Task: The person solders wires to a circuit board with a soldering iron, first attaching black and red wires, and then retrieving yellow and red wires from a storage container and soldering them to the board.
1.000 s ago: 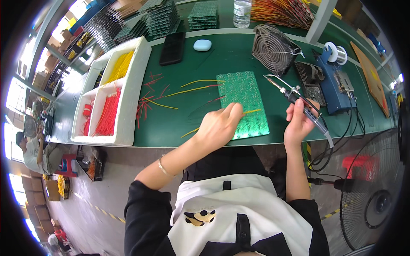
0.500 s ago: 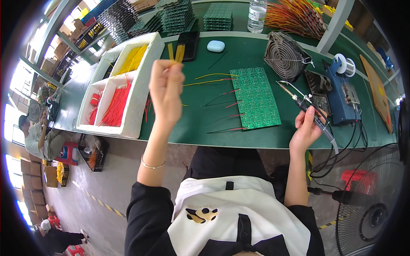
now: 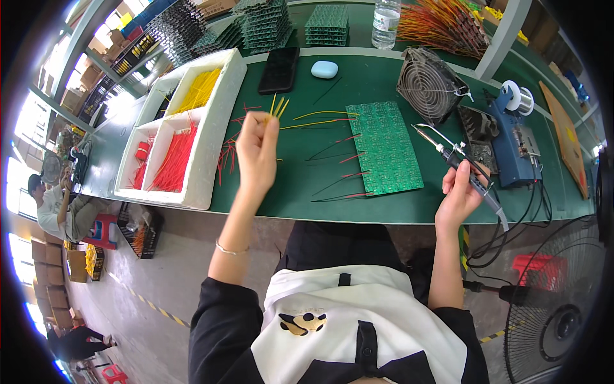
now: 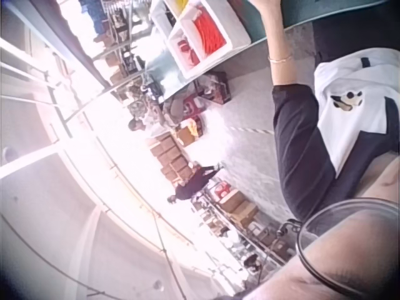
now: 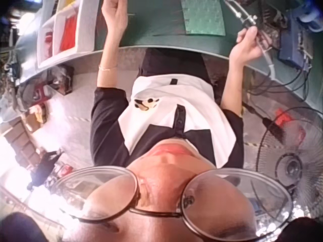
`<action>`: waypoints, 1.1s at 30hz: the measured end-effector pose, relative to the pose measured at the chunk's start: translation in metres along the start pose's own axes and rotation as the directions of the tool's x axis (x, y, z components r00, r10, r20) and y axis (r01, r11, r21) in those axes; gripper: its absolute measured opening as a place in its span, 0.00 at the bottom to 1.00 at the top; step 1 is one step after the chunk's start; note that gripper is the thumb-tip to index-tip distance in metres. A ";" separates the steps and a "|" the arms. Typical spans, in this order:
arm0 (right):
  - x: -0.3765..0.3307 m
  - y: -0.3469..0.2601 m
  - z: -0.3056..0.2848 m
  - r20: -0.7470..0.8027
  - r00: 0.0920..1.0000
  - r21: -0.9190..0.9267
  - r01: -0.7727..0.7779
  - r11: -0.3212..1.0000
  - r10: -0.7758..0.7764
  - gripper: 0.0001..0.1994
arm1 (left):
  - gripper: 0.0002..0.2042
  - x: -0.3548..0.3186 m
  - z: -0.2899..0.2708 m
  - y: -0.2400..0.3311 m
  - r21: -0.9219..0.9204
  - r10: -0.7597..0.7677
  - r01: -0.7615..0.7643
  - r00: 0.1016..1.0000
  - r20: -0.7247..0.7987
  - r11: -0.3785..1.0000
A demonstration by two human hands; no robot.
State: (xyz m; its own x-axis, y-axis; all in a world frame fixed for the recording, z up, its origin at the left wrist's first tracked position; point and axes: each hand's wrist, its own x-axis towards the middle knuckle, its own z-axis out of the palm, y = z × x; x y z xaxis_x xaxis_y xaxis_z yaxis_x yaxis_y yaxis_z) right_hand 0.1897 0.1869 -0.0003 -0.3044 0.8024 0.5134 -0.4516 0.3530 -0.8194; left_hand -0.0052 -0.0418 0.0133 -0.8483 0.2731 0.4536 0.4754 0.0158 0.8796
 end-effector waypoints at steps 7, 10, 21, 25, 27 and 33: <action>0.000 -0.001 -0.001 0.039 0.999 0.029 0.007 1.000 -0.008 0.06 | 0.09 0.047 -0.003 0.019 0.554 -0.034 -0.296 0.860 0.509 0.778; 0.000 -0.001 -0.001 0.046 0.999 0.027 0.003 1.000 -0.005 0.06 | 0.08 0.056 -0.003 0.002 0.524 -0.006 -0.396 0.794 0.608 0.754; 0.001 0.001 0.000 0.090 0.996 0.017 -0.021 1.000 0.019 0.06 | 0.08 0.069 0.003 -0.012 0.393 0.071 -0.442 0.732 0.677 0.806; 0.000 -0.001 0.000 0.058 0.998 0.037 -0.030 0.999 0.028 0.06 | 0.08 0.070 0.008 -0.017 0.428 0.002 -0.397 0.735 0.678 0.812; 0.000 0.000 0.000 0.060 0.998 0.054 -0.031 0.998 0.027 0.05 | 0.08 0.071 0.005 -0.021 0.415 -0.015 -0.322 0.774 0.633 0.851; 0.001 0.001 -0.001 0.142 0.989 0.036 -0.053 0.998 0.047 0.05 | 0.10 0.071 0.003 -0.014 0.360 -0.031 -0.304 0.725 0.689 0.882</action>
State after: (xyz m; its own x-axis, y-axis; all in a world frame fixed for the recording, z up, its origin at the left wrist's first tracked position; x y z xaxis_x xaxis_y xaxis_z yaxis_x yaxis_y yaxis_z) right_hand 0.1903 0.1883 -0.0009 -0.4414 0.7416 0.5051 -0.4647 0.2926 -0.8357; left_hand -0.0716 -0.0194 0.0323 -0.4691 0.8596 0.2024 0.7608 0.2770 0.5870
